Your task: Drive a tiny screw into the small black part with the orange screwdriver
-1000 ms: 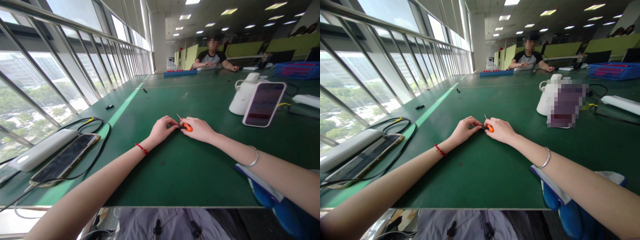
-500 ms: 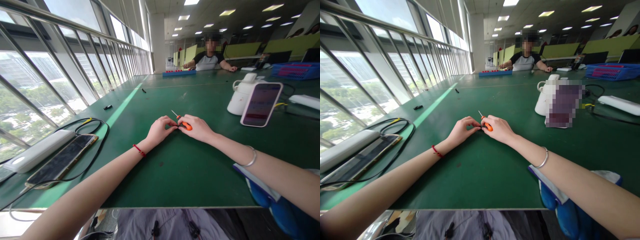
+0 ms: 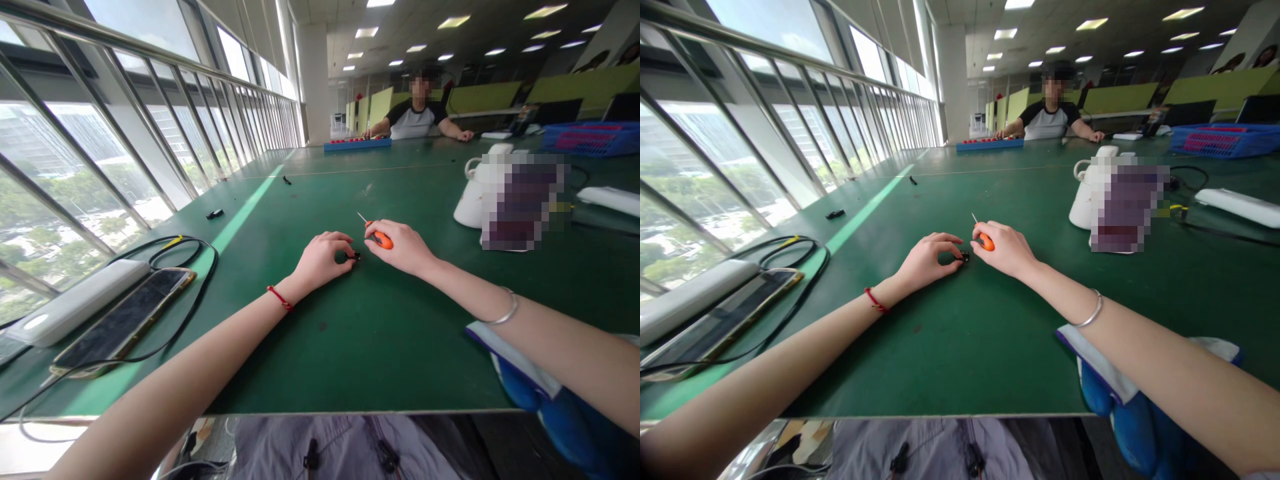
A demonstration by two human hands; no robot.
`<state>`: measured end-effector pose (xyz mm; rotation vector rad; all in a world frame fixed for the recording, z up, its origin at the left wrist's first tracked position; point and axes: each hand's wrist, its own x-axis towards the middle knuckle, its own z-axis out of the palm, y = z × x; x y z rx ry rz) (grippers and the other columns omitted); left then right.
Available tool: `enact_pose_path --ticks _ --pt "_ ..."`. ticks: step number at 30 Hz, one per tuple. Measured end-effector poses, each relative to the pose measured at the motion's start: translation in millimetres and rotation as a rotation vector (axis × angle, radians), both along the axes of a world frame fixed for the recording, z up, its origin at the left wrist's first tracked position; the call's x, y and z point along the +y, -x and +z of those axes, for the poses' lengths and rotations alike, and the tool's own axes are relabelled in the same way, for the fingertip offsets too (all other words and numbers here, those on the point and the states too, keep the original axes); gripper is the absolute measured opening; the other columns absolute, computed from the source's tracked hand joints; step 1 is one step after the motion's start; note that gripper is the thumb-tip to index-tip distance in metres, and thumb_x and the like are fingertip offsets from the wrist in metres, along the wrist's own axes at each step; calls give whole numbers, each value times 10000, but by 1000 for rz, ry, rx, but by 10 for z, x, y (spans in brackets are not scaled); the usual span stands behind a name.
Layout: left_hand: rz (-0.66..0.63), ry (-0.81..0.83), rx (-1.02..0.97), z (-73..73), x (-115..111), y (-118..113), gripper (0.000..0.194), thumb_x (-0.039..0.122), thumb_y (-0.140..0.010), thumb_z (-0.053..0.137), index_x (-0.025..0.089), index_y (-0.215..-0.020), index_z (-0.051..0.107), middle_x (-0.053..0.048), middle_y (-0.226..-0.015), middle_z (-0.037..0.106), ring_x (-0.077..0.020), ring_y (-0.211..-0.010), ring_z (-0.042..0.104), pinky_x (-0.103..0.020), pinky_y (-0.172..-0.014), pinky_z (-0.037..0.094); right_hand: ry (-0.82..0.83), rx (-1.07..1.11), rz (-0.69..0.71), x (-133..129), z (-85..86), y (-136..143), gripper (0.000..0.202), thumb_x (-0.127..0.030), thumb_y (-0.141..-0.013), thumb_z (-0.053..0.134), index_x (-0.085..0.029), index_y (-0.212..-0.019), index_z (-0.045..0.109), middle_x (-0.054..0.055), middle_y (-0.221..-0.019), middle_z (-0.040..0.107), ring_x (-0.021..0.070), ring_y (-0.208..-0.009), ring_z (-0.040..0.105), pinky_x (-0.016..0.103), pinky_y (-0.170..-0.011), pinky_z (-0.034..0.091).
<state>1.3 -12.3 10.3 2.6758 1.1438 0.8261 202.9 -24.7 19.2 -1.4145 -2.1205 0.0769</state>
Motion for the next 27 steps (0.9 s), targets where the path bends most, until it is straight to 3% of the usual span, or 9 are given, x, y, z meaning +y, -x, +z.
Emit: enact_pose_path --ticks 4,7,11,14,18,21,27 --pt "23 94 2 -10 30 -23 103 215 -785 622 198 -827 714 -32 -992 725 -205 -946 647 -324 -906 499 46 29 4 49 -26 -34 166 -322 -832 518 -205 -895 617 28 -996 665 156 -827 586 264 -717 404" --pt "115 41 20 76 130 107 127 220 -773 605 199 -822 720 -35 -983 720 -201 -906 655 -300 -868 507 65 17 21 49 -37 -36 176 -320 -830 521 -207 -909 631 25 -999 670 158 -828 589 273 -730 413" --pt "524 -71 66 280 348 663 183 235 -770 586 196 -866 736 -69 -1008 721 -242 -915 649 -314 -816 497 86 -11 57 32 -40 -26 194 -319 -826 524 -215 -930 651 25 -1020 678 158 -835 598 275 -726 419" --pt "880 -26 142 392 438 1224 259 277 -768 588 167 -942 745 -106 -995 721 -275 -915 635 -331 -752 479 107 -38 78 27 -43 -16 195 -315 -822 519 -225 -931 653 16 -1046 679 160 -853 606 272 -721 417" --pt "1089 58 142 433 424 1732 346 321 -776 584 154 -1043 729 -82 -989 720 -242 -885 612 -314 -736 455 113 -72 85 28 -51 -8 194 -322 -816 523 -234 -930 652 9 -1038 680 157 -844 605 264 -699 404" --pt "1104 98 135 426 395 1836 321 330 -759 612 159 -1006 727 -48 -925 716 -217 -860 603 -289 -731 438 112 -76 87 29 -52 -10 198 -323 -817 523 -232 -936 652 10 -1031 679 154 -836 602 262 -693 400" --pt "1092 186 135 443 372 1817 301 337 -722 645 161 -950 733 -42 -840 703 -201 -808 581 -270 -678 397 131 -95 96 30 -45 -16 200 -329 -821 523 -235 -946 649 3 -1053 673 158 -859 602 265 -702 401"
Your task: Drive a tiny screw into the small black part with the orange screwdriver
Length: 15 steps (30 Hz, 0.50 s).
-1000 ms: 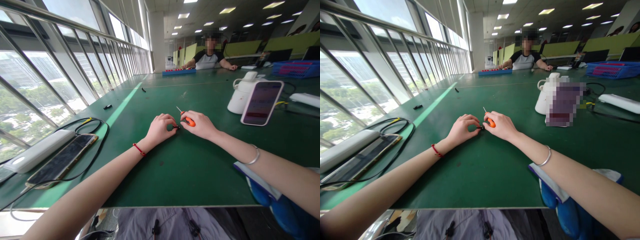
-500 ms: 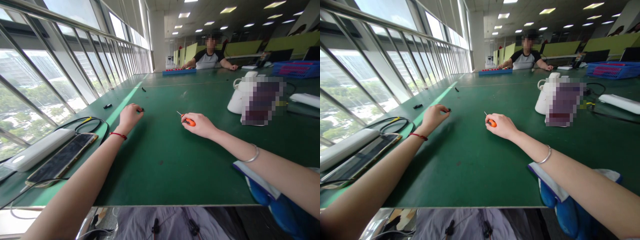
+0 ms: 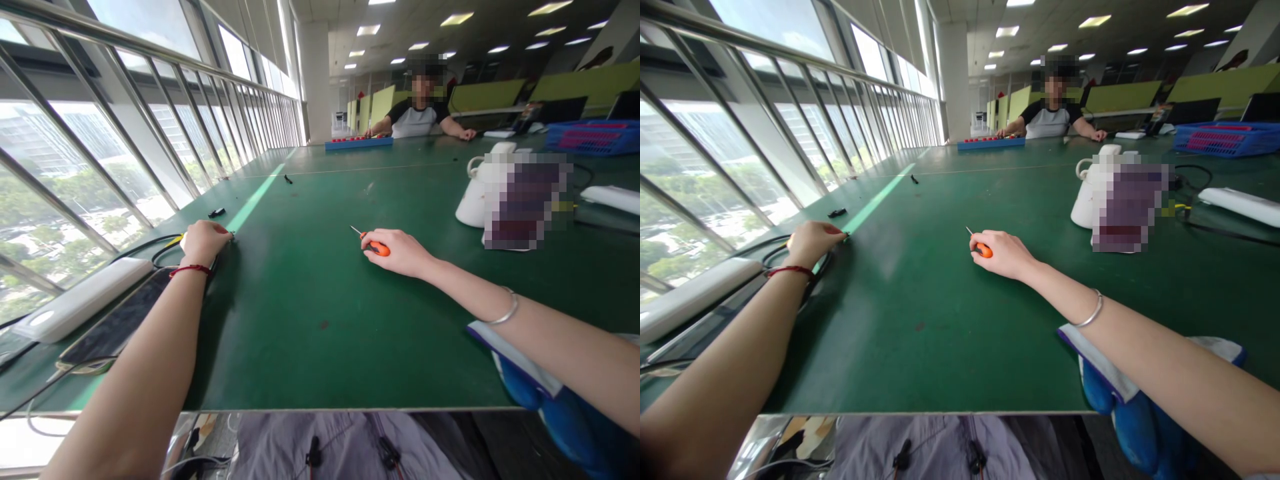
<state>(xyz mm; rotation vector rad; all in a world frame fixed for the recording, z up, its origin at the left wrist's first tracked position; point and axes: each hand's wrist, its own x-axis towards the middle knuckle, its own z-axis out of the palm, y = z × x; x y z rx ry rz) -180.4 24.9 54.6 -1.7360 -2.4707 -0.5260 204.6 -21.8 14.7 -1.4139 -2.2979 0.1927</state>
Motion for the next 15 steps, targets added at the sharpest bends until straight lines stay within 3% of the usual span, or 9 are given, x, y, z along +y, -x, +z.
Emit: enact_pose_path --ticks 5,15 --pt "68 -64 -20 8 -14 87 321 373 -761 625 180 -997 724 -31 -940 713 -195 -848 563 -257 -645 364 1 -15 5 -6 4 7 202 -318 -816 528 -237 -954 652 7 -1061 673 160 -870 604 259 -691 394" --pt "29 -88 -99 -41 2 112 267 395 -758 671 177 -900 729 11 -777 687 -183 -804 549 -263 -654 378 5 -45 18 4 -2 0 214 -319 -820 528 -239 -974 653 9 -1050 664 157 -858 592 251 -682 385"
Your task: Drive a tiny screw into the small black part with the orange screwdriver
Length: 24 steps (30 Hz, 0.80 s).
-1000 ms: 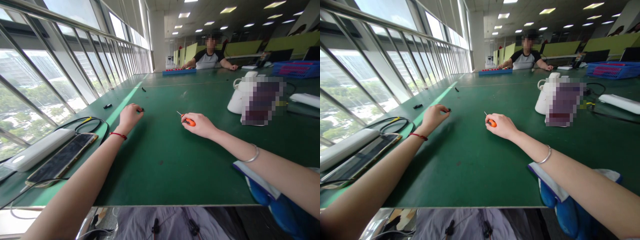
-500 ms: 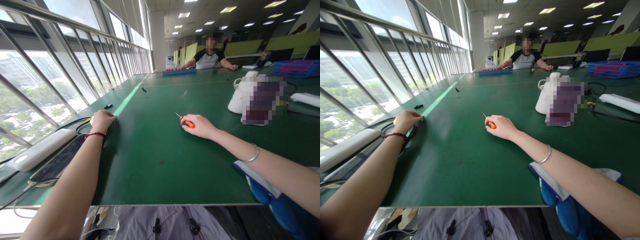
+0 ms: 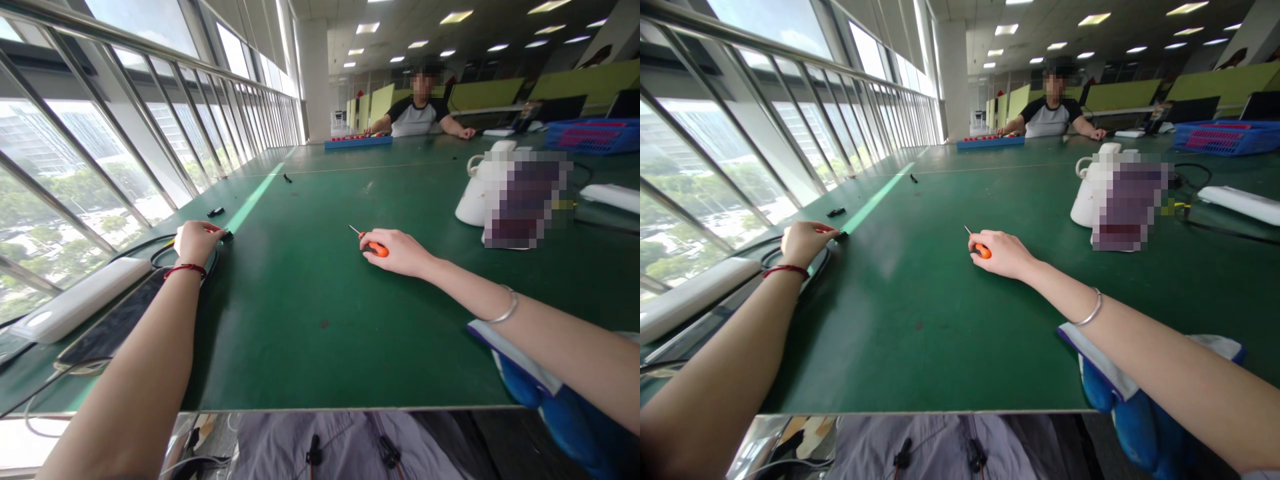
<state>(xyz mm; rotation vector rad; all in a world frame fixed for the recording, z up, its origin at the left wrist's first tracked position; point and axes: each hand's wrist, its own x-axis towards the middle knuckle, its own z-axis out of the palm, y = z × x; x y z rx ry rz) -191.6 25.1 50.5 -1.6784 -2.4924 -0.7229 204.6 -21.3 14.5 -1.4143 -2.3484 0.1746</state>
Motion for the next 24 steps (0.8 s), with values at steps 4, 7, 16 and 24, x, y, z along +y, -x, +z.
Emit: enact_pose_path --ticks 4,7,16,24 --pt "2 9 0 -21 12 11 244 391 -756 673 182 -873 716 -2 -808 673 -189 -806 540 -268 -666 381 9 -10 5 1 -4 -4 226 -330 -822 523 -242 -985 652 6 -1053 660 157 -850 589 254 -687 383" --pt "8 17 -5 -28 13 22 249 382 -768 658 179 -901 711 -18 -814 651 -192 -802 528 -274 -669 380 6 -15 3 -3 -3 -1 227 -330 -821 522 -243 -984 653 8 -1053 660 156 -848 590 254 -687 381" --pt "24 79 -16 -15 4 -8 290 371 -774 632 169 -967 710 -30 -897 679 -194 -837 547 -254 -624 356 4 -32 5 -6 4 9 222 -333 -822 516 -252 -984 644 0 -1038 654 156 -855 588 254 -690 379" --pt "46 104 2 -26 41 -19 342 380 -799 610 171 -1051 710 -27 -1075 704 -183 -877 573 -227 -597 337 3 -26 4 0 -3 4 239 -343 -829 507 -253 -1003 645 2 -1054 657 166 -868 595 267 -689 390"
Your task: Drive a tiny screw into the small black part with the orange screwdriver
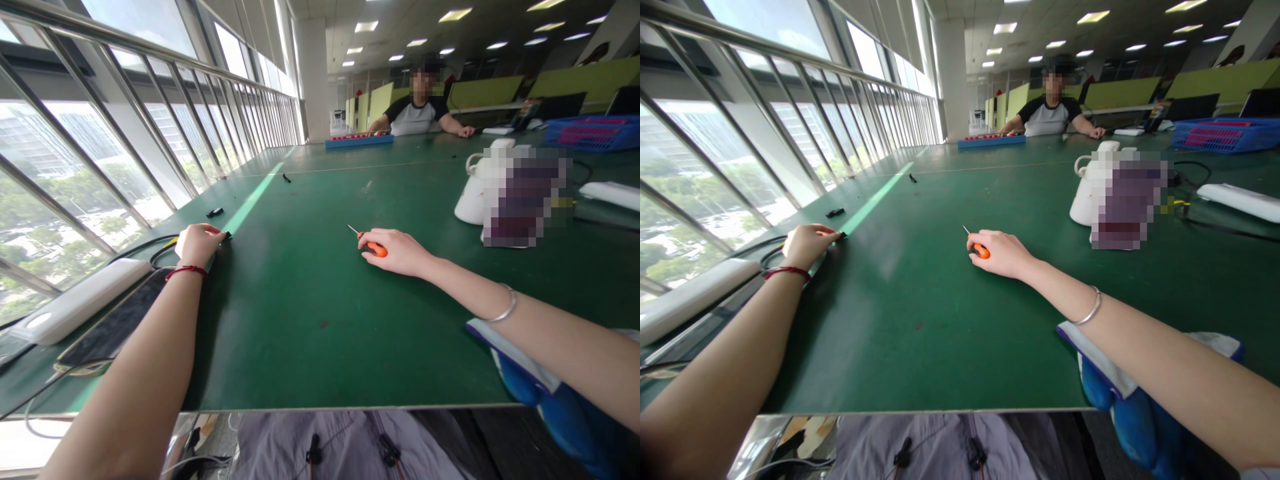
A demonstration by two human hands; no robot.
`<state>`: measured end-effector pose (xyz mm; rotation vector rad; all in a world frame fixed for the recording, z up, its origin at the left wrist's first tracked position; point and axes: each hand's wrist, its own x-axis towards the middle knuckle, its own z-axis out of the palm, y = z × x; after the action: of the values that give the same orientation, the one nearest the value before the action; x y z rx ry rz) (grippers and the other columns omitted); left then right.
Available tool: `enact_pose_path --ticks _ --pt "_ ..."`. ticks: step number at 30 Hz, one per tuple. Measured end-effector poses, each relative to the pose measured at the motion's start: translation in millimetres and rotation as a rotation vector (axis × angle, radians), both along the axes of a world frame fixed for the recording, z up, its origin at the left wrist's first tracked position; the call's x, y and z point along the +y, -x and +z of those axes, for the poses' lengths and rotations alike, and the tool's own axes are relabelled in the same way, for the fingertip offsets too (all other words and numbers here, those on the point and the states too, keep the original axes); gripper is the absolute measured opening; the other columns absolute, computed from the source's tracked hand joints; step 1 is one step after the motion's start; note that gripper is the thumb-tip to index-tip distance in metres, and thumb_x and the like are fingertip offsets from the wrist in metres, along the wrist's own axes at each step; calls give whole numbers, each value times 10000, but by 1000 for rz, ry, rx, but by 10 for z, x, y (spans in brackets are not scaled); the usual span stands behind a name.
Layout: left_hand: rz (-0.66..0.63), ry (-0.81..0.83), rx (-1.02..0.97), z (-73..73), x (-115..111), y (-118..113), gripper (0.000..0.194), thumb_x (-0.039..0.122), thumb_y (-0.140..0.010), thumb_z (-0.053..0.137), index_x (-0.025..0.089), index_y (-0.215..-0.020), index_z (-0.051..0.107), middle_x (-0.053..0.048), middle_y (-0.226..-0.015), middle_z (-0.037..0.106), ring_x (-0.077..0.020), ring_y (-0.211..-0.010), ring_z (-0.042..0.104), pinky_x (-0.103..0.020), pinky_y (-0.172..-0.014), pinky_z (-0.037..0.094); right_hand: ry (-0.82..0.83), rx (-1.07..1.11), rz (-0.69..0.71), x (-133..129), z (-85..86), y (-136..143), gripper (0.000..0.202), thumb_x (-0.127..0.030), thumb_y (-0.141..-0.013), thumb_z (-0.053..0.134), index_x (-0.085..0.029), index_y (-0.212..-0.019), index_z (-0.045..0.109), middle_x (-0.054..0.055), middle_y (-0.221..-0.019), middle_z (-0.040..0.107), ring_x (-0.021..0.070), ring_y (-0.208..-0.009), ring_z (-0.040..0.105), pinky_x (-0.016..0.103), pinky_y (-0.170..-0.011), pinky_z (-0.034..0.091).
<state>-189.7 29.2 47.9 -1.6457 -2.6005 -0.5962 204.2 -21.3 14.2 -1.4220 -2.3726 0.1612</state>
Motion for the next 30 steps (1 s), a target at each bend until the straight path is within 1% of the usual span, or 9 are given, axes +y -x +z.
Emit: enact_pose_path --ticks 6,12,16,19,21,24,27,28,30 --pt "11 2 11 -16 -8 -2 319 353 -808 597 178 -1043 721 -24 -1067 703 -175 -851 545 -229 -591 330 -8 10 -16 -18 10 13 238 -339 -829 510 -254 -1004 647 -2 -1071 663 170 -877 603 271 -685 399" --pt "-3 -44 -41 -41 13 37 240 337 -785 636 193 -958 721 15 -925 704 -154 -795 532 -219 -577 334 -32 78 -64 -19 13 19 242 -342 -816 530 -247 -1000 655 10 -1115 674 192 -903 621 297 -704 415" --pt "-32 -68 -60 -58 8 49 209 342 -763 660 195 -901 714 39 -843 703 -148 -781 545 -211 -577 347 -61 230 -73 -20 18 7 212 -355 -780 574 -224 -925 654 12 -1033 693 186 -845 624 307 -726 433" --pt "-49 -72 25 -65 -1 33 237 353 -767 637 189 -916 723 22 -864 717 -165 -808 560 -227 -621 382 -109 401 -65 -43 51 -3 176 -346 -752 607 -202 -845 644 14 -920 697 164 -781 617 293 -728 438" --pt "-83 -85 112 -58 2 -8 253 338 -776 613 175 -931 728 -5 -898 726 -186 -841 581 -260 -694 426 -156 499 -68 -68 86 -7 138 -320 -746 611 -192 -789 640 16 -857 692 149 -743 607 276 -705 433" --pt "-169 -142 167 -28 23 -176 283 306 -791 585 158 -986 727 -50 -954 735 -226 -888 621 -315 -773 467 -226 620 -89 -108 135 -5 152 -311 -772 589 -183 -704 633 17 -737 667 135 -678 581 262 -657 416" --pt "-317 -211 104 -2 20 -528 268 298 -792 597 157 -978 729 -71 -901 743 -235 -858 661 -307 -757 490 -288 715 -92 -140 156 12 166 -300 -789 574 -182 -682 621 10 -681 632 118 -631 546 251 -624 403" --pt "-405 -225 96 -3 4 -684 242 276 -787 603 158 -957 729 -71 -891 746 -231 -844 670 -299 -754 494 -312 741 -92 -149 157 22 152 -292 -787 577 -183 -686 609 6 -683 623 112 -624 537 246 -616 400" --pt "-632 -258 96 -30 -54 -1027 213 250 -799 593 171 -949 722 -64 -916 750 -221 -852 679 -287 -758 499 -356 787 -96 -166 155 44 106 -269 -765 601 -186 -706 572 -6 -688 600 100 -606 519 239 -599 397"
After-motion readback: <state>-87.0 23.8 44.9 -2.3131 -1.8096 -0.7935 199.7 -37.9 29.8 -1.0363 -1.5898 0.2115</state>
